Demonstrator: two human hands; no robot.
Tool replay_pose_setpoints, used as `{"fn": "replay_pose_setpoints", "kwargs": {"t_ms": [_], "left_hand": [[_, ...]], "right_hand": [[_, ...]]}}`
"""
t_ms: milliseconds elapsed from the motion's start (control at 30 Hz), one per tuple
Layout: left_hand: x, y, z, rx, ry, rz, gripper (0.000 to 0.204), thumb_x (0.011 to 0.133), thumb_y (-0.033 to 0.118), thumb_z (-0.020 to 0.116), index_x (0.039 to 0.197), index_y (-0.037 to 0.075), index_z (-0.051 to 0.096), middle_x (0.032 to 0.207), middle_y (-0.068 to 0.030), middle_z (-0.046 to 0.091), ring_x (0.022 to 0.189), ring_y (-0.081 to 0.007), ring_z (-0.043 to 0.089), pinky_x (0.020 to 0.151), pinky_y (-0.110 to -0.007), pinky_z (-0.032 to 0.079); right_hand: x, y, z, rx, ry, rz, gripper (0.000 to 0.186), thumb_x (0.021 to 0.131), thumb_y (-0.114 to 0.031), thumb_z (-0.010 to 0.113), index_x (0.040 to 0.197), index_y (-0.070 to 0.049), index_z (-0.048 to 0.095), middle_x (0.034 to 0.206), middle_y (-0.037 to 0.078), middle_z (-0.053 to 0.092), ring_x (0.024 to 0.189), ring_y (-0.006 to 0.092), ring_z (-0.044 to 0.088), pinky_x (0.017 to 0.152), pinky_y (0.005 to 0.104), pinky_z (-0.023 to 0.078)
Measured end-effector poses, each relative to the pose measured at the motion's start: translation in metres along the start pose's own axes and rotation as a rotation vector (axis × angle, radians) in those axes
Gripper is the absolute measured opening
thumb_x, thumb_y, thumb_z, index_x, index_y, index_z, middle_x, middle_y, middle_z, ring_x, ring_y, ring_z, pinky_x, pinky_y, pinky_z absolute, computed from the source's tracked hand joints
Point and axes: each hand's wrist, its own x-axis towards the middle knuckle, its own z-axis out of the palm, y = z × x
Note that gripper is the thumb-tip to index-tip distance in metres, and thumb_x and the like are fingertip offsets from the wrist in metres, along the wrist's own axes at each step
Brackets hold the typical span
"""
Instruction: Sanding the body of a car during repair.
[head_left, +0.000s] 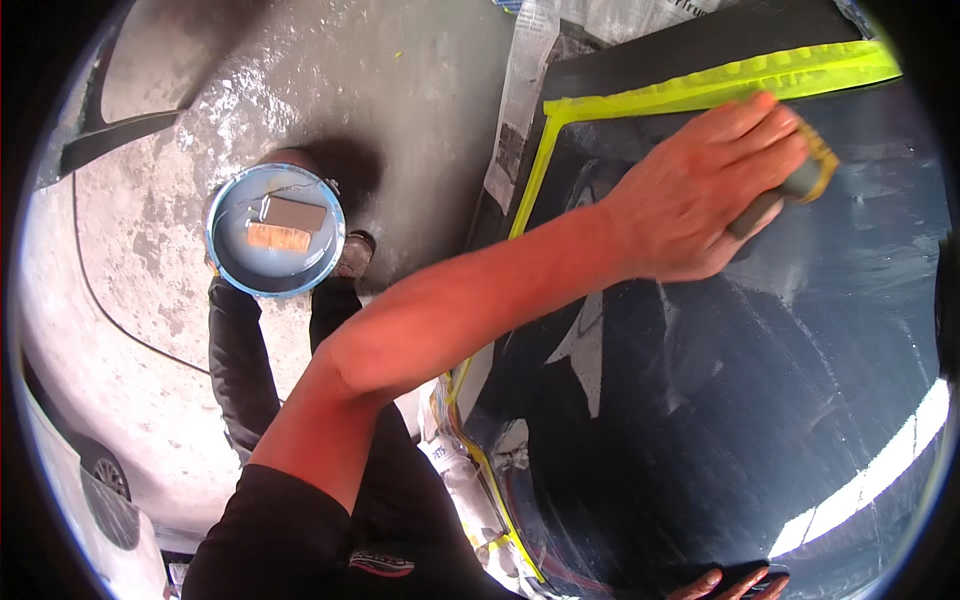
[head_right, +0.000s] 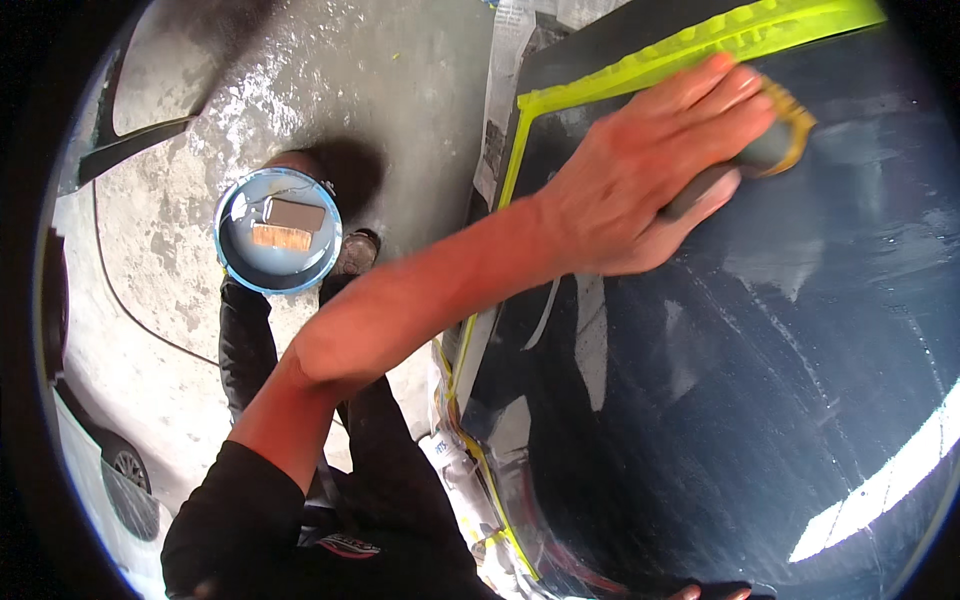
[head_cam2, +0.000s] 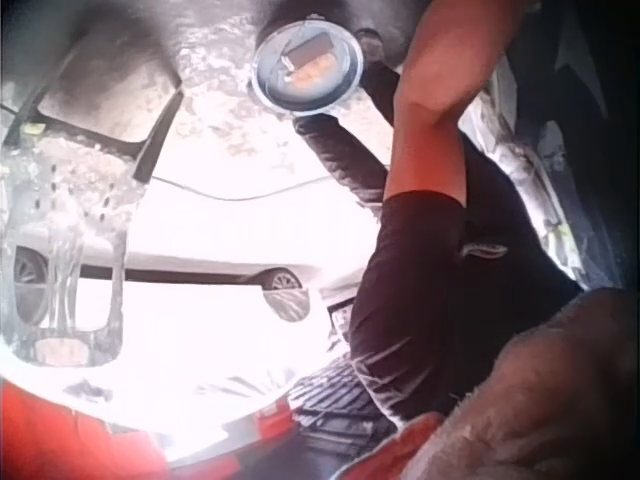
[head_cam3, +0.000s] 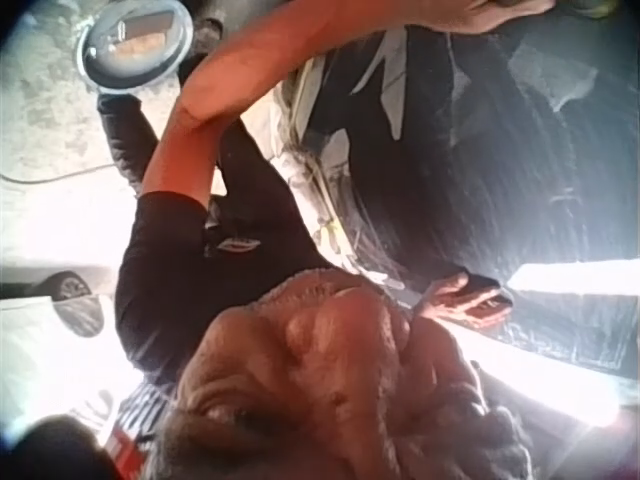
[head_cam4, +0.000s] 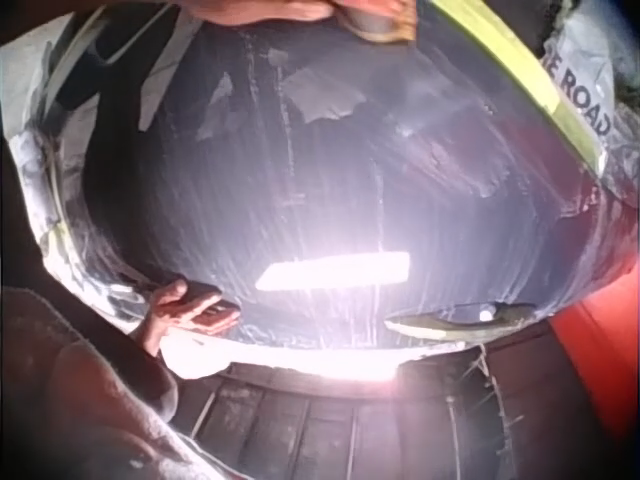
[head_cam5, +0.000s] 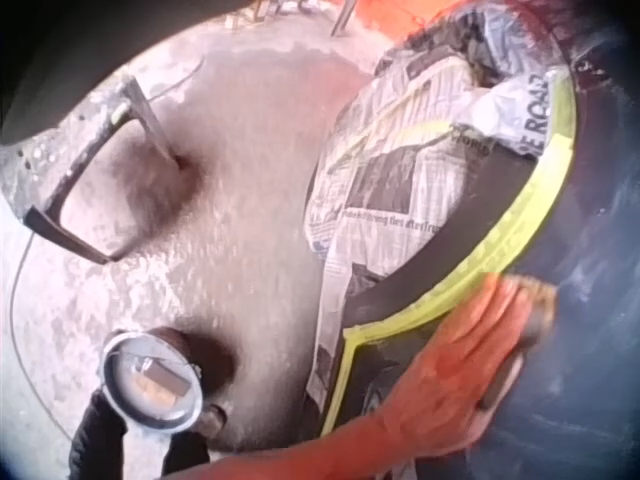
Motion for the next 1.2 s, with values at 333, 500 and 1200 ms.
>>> {"fn": "replay_pose_setpoints", "kwargs": {"t_ms": [333,500,1200], "left_hand": [[0.001,0.004,-0.008,0.013,-0.09,-0.081,0.057,0.093,0.001,0.068,0.148,0.001,0.053,0.155,-0.0211,0.051,0.151,-0.0407,0.041,0.127,-0.049,0.037],[-0.022,-0.001,-0.015,0.045,-0.171,-0.042,0.068,0.093,-0.001,0.068,0.158,0.003,0.047,0.163,-0.0205,0.046,0.155,-0.0417,0.037,0.128,-0.052,0.034],[-0.034,0.024,-0.007,0.059,-0.002,-0.319,0.054,0.103,-0.002,0.054,0.157,0.003,0.049,0.164,-0.0235,0.044,0.156,-0.0369,0.038,0.126,-0.046,0.034]], "right_hand": [[0.006,0.005,-0.005,-0.008,-0.044,-0.002,0.067,0.107,-0.051,0.053,0.157,-0.007,0.049,0.144,0.042,0.051,0.122,0.0606,0.058,0.101,0.0716,0.048],[0.007,0.01,-0.001,0.025,-0.037,0.005,0.066,0.107,-0.052,0.052,0.156,-0.009,0.05,0.144,0.042,0.051,0.121,0.061,0.058,0.099,0.0723,0.049],[-0.006,0.005,0.003,0.032,0.051,-0.032,0.068,0.104,-0.05,0.055,0.156,-0.005,0.053,0.149,0.04,0.049,0.131,0.0582,0.053,0.104,0.0718,0.046]]}}
